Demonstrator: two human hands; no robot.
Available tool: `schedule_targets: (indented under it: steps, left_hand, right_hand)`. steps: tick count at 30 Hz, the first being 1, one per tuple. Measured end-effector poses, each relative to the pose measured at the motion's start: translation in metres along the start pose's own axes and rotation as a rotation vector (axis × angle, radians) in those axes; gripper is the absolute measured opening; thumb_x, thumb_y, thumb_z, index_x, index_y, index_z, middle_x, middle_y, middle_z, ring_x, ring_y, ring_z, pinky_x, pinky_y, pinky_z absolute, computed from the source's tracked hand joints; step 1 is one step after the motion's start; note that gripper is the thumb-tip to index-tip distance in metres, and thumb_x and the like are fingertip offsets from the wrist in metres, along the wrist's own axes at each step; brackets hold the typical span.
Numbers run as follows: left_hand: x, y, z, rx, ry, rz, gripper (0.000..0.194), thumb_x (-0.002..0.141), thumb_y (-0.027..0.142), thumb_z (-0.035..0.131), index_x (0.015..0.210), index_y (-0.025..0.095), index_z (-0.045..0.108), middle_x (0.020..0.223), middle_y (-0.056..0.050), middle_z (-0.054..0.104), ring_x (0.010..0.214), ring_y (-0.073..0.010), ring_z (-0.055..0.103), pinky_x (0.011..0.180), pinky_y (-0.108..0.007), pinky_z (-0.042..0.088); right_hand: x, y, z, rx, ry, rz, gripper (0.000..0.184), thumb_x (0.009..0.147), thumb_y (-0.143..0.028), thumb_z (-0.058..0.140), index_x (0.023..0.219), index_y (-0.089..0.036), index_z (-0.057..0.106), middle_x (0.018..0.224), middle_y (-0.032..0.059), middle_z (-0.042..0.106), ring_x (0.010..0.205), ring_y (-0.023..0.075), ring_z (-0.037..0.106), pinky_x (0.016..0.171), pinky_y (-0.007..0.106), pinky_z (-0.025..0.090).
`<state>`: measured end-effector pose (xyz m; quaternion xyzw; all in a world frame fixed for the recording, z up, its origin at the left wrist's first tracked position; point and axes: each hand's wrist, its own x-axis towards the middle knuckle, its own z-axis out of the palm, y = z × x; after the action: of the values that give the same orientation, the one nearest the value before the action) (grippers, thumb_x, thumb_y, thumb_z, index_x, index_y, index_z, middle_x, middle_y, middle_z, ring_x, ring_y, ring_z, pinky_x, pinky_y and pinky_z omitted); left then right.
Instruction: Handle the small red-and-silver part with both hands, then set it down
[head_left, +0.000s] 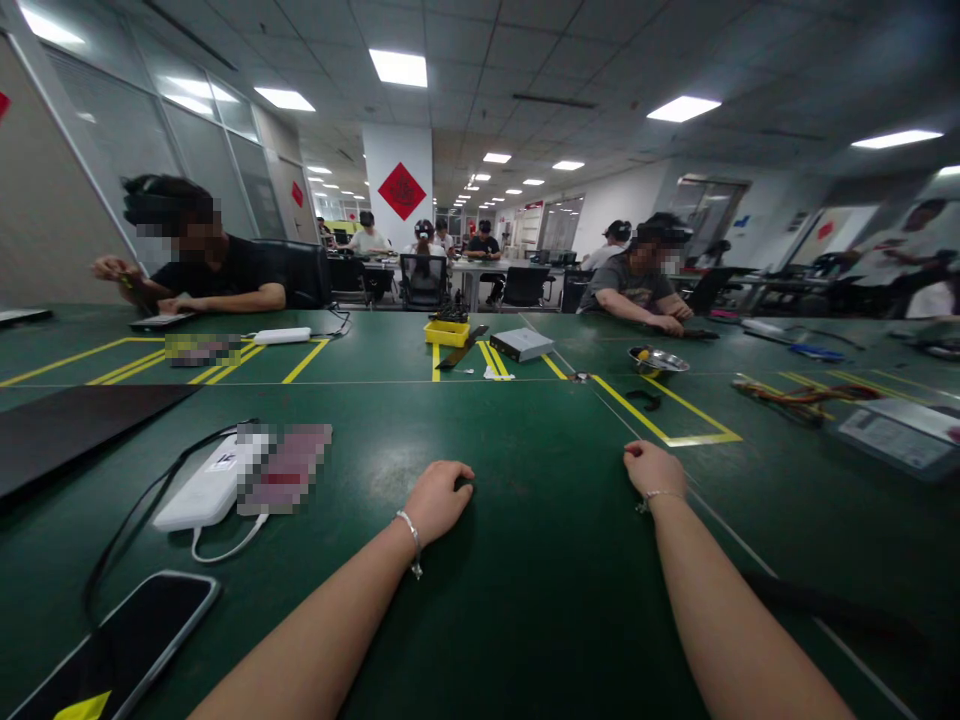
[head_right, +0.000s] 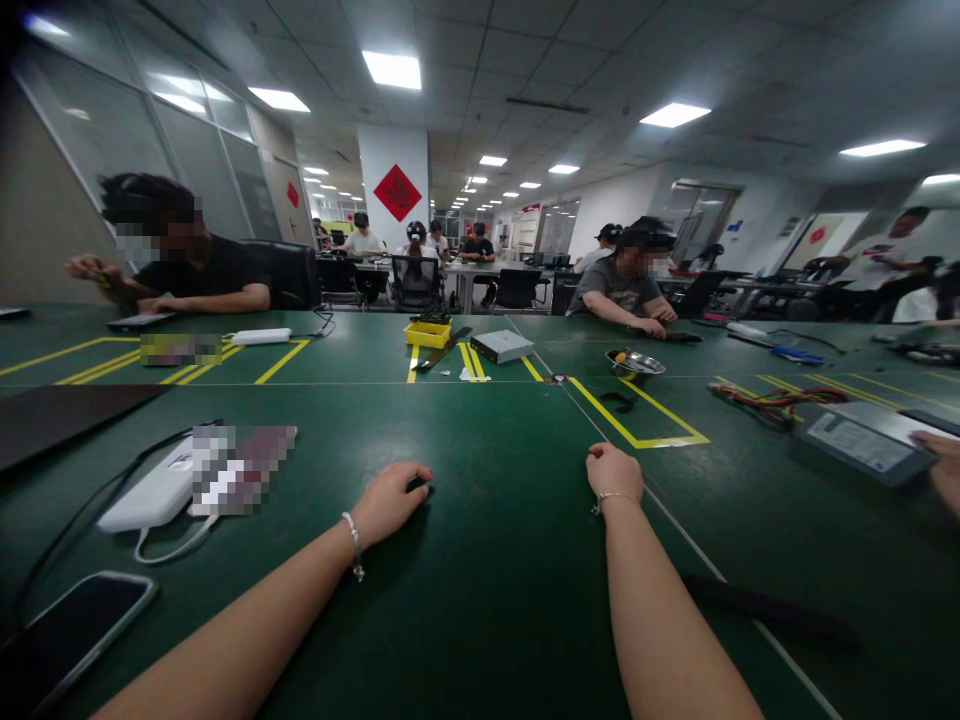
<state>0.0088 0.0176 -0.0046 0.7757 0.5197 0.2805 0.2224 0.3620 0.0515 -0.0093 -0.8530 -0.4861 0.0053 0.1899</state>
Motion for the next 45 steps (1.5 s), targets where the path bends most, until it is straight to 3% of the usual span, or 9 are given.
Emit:
schedule_targets:
  steps: [7, 11, 15, 20, 27, 30, 34, 39, 45]
  left_hand:
    - [-0.002, 0.002, 0.004, 0.148, -0.002, 0.050, 0.018, 0.072, 0.023, 0.048, 0.087, 0.022, 0.057, 0.099, -0.002, 0.059, 0.100, -0.0180, 0.048, 0.089, -0.031, 0.034]
    - [-0.003, 0.002, 0.004, 0.160, -0.002, 0.049, 0.018, 0.073, 0.025, 0.046, 0.088, 0.022, 0.056, 0.100, -0.002, 0.058, 0.101, -0.0186, 0.047, 0.088, -0.031, 0.035]
    - [-0.002, 0.002, 0.005, 0.165, 0.002, 0.048, 0.021, 0.074, 0.027, 0.044, 0.091, 0.021, 0.056, 0.100, -0.003, 0.058, 0.100, -0.0193, 0.048, 0.087, -0.032, 0.035]
    - [0.000, 0.000, 0.007, 0.158, 0.050, 0.049, 0.035, 0.079, 0.031, 0.038, 0.109, 0.017, 0.048, 0.113, -0.006, 0.053, 0.106, -0.0183, 0.045, 0.091, -0.030, 0.032]
    - [0.000, -0.001, 0.010, 0.262, -0.037, 0.053, 0.040, 0.083, 0.040, 0.028, 0.113, 0.022, 0.048, 0.121, -0.003, 0.048, 0.115, -0.0208, 0.037, 0.096, -0.038, 0.026]
    - [-0.002, 0.000, 0.009, 0.290, -0.058, 0.073, 0.040, 0.082, 0.042, 0.029, 0.111, 0.023, 0.049, 0.123, -0.003, 0.046, 0.116, -0.0208, 0.036, 0.097, -0.038, 0.026]
    - [-0.003, 0.000, 0.007, 0.301, -0.073, 0.067, 0.037, 0.080, 0.041, 0.034, 0.109, 0.024, 0.050, 0.124, -0.002, 0.044, 0.118, -0.0213, 0.033, 0.097, -0.039, 0.026]
    - [-0.003, 0.001, 0.006, 0.298, -0.076, 0.068, 0.035, 0.079, 0.039, 0.037, 0.108, 0.024, 0.051, 0.124, -0.001, 0.044, 0.118, -0.0210, 0.032, 0.097, -0.040, 0.025]
    - [-0.004, 0.003, 0.005, 0.290, -0.097, 0.056, 0.035, 0.078, 0.036, 0.039, 0.109, 0.024, 0.051, 0.125, -0.002, 0.044, 0.119, -0.0212, 0.031, 0.098, -0.039, 0.024]
  right_hand:
    - [-0.003, -0.001, -0.002, 0.083, -0.025, 0.021, 0.029, 0.068, -0.032, 0.045, 0.090, -0.024, 0.062, 0.089, 0.0034, 0.062, 0.078, 0.0210, 0.056, 0.066, 0.034, 0.044]
    - [-0.008, -0.015, -0.001, 0.047, 0.128, -0.043, 0.037, 0.068, -0.032, 0.045, 0.100, -0.018, 0.058, 0.107, 0.0082, 0.055, 0.101, 0.0265, 0.047, 0.082, 0.040, 0.038]
    - [-0.036, -0.062, 0.002, 0.052, 0.214, -0.370, 0.040, 0.074, -0.027, 0.040, 0.109, -0.013, 0.053, 0.121, 0.0096, 0.045, 0.117, 0.0247, 0.031, 0.094, 0.041, 0.027]
    - [-0.105, -0.126, 0.012, 0.152, -0.052, -0.940, 0.042, 0.078, -0.029, 0.038, 0.117, -0.014, 0.046, 0.125, 0.0079, 0.042, 0.120, 0.0198, 0.027, 0.098, 0.036, 0.023]
    - [-0.137, -0.143, 0.017, 0.132, -0.289, -1.250, 0.040, 0.079, -0.035, 0.040, 0.114, -0.018, 0.048, 0.118, 0.0077, 0.049, 0.112, 0.0188, 0.039, 0.094, 0.037, 0.029]
    - [-0.102, -0.123, 0.006, 0.058, -0.158, -1.125, 0.031, 0.079, -0.024, 0.038, 0.104, -0.018, 0.056, 0.106, 0.0058, 0.058, 0.103, 0.0163, 0.046, 0.093, 0.032, 0.030]
    - [-0.042, -0.067, -0.006, -0.146, 0.109, -0.636, 0.044, 0.071, -0.004, 0.037, 0.109, -0.017, 0.054, 0.117, 0.0087, 0.050, 0.112, 0.0207, 0.038, 0.094, 0.036, 0.028]
    - [-0.005, -0.012, -0.007, -0.263, -0.037, -0.329, 0.048, 0.068, -0.004, 0.036, 0.109, -0.022, 0.054, 0.118, 0.0077, 0.049, 0.106, 0.0224, 0.044, 0.086, 0.034, 0.036]
    - [-0.007, -0.014, -0.008, -0.228, -0.091, -0.192, 0.041, 0.069, -0.008, 0.037, 0.101, -0.019, 0.060, 0.106, 0.0107, 0.056, 0.090, 0.0223, 0.053, 0.073, 0.032, 0.043]
